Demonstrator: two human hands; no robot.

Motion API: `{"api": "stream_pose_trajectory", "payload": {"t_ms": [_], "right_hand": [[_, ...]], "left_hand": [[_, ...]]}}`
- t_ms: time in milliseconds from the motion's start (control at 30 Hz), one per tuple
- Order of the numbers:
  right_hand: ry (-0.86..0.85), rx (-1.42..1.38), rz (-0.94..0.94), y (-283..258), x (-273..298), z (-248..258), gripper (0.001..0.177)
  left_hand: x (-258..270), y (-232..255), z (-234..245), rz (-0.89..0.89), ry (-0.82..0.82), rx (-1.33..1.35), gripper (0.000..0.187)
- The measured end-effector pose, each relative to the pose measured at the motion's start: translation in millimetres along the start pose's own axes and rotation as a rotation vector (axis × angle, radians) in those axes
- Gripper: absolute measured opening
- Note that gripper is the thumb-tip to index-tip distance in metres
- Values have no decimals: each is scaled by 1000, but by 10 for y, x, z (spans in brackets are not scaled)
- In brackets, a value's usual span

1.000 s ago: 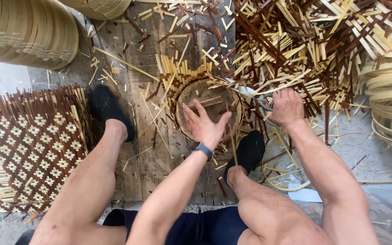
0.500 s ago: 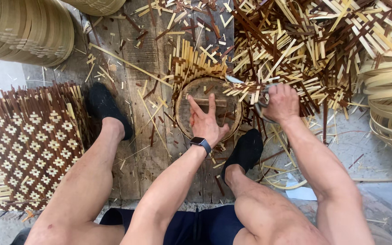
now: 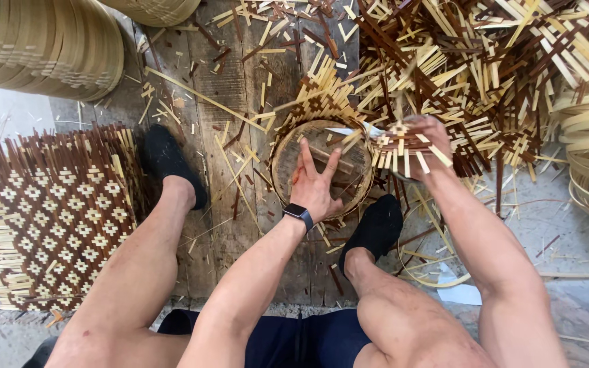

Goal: The person trims the excess woven bamboo from the edges of a round basket using shears. They repeatedly place a circular frame on the woven mat, trim the overhang, and stack the finished baskets.

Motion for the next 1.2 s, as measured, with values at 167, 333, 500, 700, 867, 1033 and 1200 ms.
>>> {"api": "stream_pose_trajectory", "payload": {"t_ms": [167, 333, 500, 700, 867, 1033, 1200], "right_hand": [[7, -1129, -353, 27, -8, 5, 20], [60, 125, 145, 103, 121, 395, 12], [112, -139, 28, -254, -102, -1, 13], [-165, 807, 110, -40, 104, 267, 21], [59, 908, 298, -265, 236, 298, 29], [-27, 1010, 203, -645, 31, 106, 38], [-162, 934, 74, -319, 181, 357, 30]], "left_hand": [[0, 1, 61, -6, -83, 2, 123], [-13, -94, 83, -187, -184, -134, 122], [-29, -65, 128, -193, -170, -109, 121], [-24, -206, 103, -359, -166, -167, 118], [-65, -214, 100, -382, -251, -164, 123], [-77, -208, 139, -379, -295, -195, 124], [1, -171, 65, -386, 0, -414, 108]]}}
Point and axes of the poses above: each hand's wrist, its own x-axis away from the middle knuckle, its own z-axis out of the back of the hand, y = z × x, the point moved 1 cm from there along -x, towards the middle knuckle, and after that the axes turned 3 degrees about -z, right-handed, at the moved point
